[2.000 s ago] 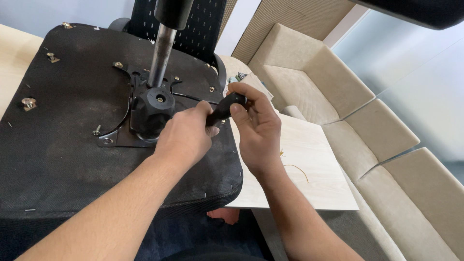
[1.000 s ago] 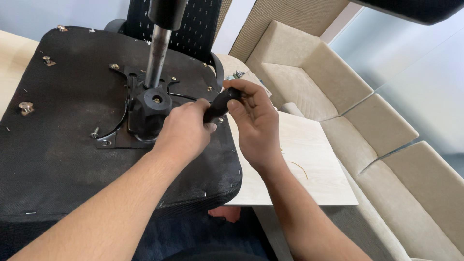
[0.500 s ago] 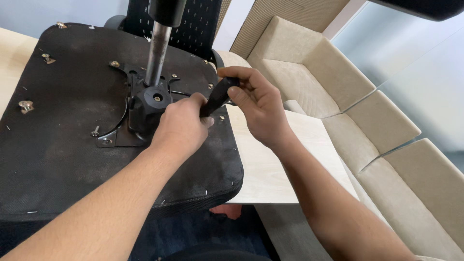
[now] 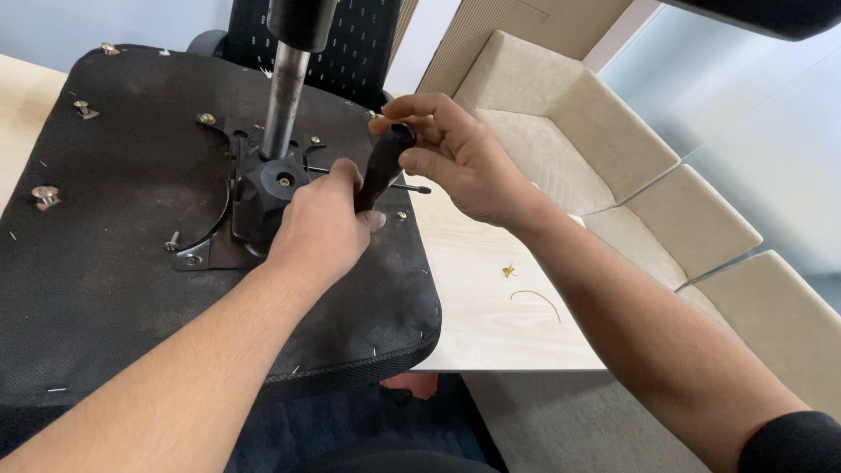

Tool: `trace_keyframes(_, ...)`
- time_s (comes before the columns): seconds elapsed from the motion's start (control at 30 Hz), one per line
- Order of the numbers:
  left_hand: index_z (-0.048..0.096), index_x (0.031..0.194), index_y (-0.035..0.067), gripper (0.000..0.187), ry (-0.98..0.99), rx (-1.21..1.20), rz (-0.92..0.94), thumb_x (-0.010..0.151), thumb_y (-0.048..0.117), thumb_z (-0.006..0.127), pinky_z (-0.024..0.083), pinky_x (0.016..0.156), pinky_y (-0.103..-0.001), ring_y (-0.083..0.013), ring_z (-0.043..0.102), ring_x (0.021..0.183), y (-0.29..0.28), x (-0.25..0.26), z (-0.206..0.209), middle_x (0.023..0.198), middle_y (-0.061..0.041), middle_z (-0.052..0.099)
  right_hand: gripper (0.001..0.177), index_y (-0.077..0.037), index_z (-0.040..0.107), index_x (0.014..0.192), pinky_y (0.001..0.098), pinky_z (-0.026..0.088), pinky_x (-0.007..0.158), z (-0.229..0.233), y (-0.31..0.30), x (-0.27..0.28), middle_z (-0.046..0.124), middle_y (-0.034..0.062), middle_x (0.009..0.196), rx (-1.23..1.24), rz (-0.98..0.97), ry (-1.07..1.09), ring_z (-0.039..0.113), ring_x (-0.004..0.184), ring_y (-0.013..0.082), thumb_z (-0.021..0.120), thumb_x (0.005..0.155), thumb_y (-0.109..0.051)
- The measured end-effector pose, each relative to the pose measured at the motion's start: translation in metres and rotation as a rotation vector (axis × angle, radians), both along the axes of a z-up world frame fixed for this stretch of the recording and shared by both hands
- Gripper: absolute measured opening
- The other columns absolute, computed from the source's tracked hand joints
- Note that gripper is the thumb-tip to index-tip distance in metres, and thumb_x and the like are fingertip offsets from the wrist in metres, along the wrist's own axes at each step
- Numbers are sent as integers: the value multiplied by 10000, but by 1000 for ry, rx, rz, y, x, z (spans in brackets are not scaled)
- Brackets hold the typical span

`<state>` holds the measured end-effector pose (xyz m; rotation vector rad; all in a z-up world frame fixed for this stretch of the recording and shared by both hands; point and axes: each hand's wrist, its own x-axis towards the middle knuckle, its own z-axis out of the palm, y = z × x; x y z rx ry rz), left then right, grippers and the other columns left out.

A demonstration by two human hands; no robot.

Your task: The person uses a screwdriver to loosen and remove screws from the underside of an office chair seat. They work on multiple screws around the central mounting plate, then flip the chair to access and remove additional screws from the opposite side.

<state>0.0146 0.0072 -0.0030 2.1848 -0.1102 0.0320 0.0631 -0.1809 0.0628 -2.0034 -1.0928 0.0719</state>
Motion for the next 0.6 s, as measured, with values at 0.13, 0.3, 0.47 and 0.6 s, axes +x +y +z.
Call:
trace_keyframes(0.13, 597, 1241, 102, 356, 4, -11, -10, 926, 225, 708, 546, 966, -463, -336, 693, 1119, 1, -2, -5, 1128, -158, 735, 380, -40, 515, 1434, 285, 590, 1042, -7, -3, 1, 635, 97, 1424, 14, -68, 48, 649, 1261, 134, 621, 1070, -62)
trace_keyframes(0.3, 602, 1235, 108, 374, 10, 1, 2, 902, 226, 725, 535, 961, -472, -333, 679, 1128, -1, -1, -3, 1138, -154, 724, 355, -19, 599, 1365, 302, 587, 1017, -21, -5, 5, 667, 88, 1224, 123, -138, 61, 646, 1140, 136, 719, 1046, -118)
trace_keyframes(0.47, 622, 1225, 112, 300, 30, -39, -19, 953, 232, 663, 557, 938, -454, -309, 701, 1092, -5, -3, -2, 1115, -132, 727, 324, -3, 623, 1337, 313, 601, 978, -32, -4, 0, 683, 84, 1157, 280, -250, 117, 674, 1072, 137, 704, 1048, -125)
trace_keyframes(0.6, 624, 1264, 146, 292, 62, -71, -25, 980, 211, 621, 564, 928, -449, -308, 716, 1066, -6, -6, -5, 1096, -138, 735, 313, -1, 599, 1342, 323, 625, 989, -36, -3, -10, 676, 81, 1225, 338, -288, 103, 683, 1090, 133, 659, 1054, -105)
